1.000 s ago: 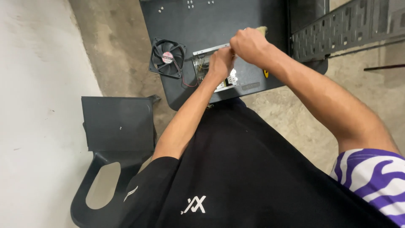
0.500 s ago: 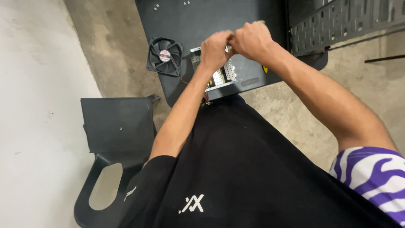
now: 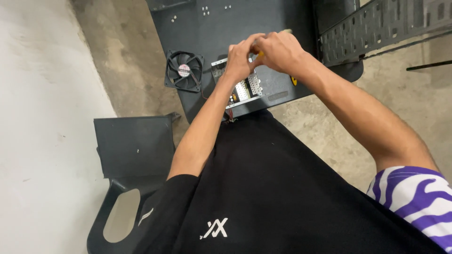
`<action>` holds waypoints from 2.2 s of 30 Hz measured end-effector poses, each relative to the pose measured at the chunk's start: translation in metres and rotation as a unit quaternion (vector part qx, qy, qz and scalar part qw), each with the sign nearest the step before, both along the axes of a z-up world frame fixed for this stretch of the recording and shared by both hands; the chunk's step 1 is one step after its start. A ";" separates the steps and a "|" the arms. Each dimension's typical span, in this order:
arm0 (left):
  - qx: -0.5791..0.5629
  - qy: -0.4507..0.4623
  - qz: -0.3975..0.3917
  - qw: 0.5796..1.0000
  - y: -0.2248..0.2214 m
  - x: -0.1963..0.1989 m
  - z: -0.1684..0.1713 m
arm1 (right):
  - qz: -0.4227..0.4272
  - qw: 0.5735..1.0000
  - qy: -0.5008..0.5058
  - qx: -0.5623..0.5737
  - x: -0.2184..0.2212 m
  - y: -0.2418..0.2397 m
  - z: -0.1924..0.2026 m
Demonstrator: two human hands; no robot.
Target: Cleaning and prepping a computer power supply unit by unscrewing the casing and brushing the internal components.
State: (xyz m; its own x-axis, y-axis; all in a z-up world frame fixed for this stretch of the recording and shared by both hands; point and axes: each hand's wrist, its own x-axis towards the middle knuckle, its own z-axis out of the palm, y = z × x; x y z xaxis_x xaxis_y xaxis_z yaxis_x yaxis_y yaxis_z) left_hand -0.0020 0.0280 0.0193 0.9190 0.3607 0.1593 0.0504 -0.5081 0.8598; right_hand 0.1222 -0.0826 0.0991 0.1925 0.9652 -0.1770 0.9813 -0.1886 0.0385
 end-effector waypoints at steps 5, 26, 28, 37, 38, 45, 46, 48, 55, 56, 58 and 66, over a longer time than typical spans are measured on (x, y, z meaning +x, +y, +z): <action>0.006 0.040 -0.038 0.998 0.005 -0.001 0.002 | 0.034 0.999 0.029 0.018 0.009 -0.007 0.004; 0.040 0.014 -0.019 0.999 0.012 -0.020 0.033 | -0.027 0.991 -0.040 -0.122 -0.003 -0.003 -0.010; 0.013 0.005 -0.004 1.000 0.019 -0.042 0.043 | -0.017 0.989 -0.008 -0.149 -0.005 -0.003 -0.007; 0.085 0.104 0.124 0.983 0.011 -0.161 0.017 | 0.016 0.988 -0.053 -0.145 0.005 0.002 -0.022; 0.116 0.154 0.083 0.978 0.009 -0.163 0.014 | 0.030 0.985 -0.096 -0.138 0.008 0.003 -0.027; 0.179 0.337 -0.004 0.924 0.012 -0.154 0.005 | 0.032 0.974 -0.123 -0.189 0.012 0.014 -0.033; 0.180 0.337 -0.004 0.924 0.012 -0.153 0.003 | 0.032 0.974 -0.123 -0.188 0.012 0.014 -0.033; 0.254 0.316 0.000 0.914 0.011 -0.153 -0.003 | 0.037 0.974 -0.126 -0.185 0.012 0.014 -0.034; 0.243 0.300 -0.009 0.922 0.010 -0.149 -0.018 | 0.036 0.973 -0.125 -0.191 0.009 0.014 -0.032; 0.235 0.294 -0.004 0.926 0.010 -0.148 -0.016 | 0.037 0.973 -0.126 -0.191 0.011 0.013 -0.035; 0.228 0.287 0.001 0.930 0.012 -0.148 -0.016 | 0.038 0.972 -0.128 -0.192 0.011 0.014 -0.032; 0.202 0.246 0.016 0.948 0.012 -0.153 -0.020 | 0.018 0.975 -0.133 -0.178 0.003 0.022 0.024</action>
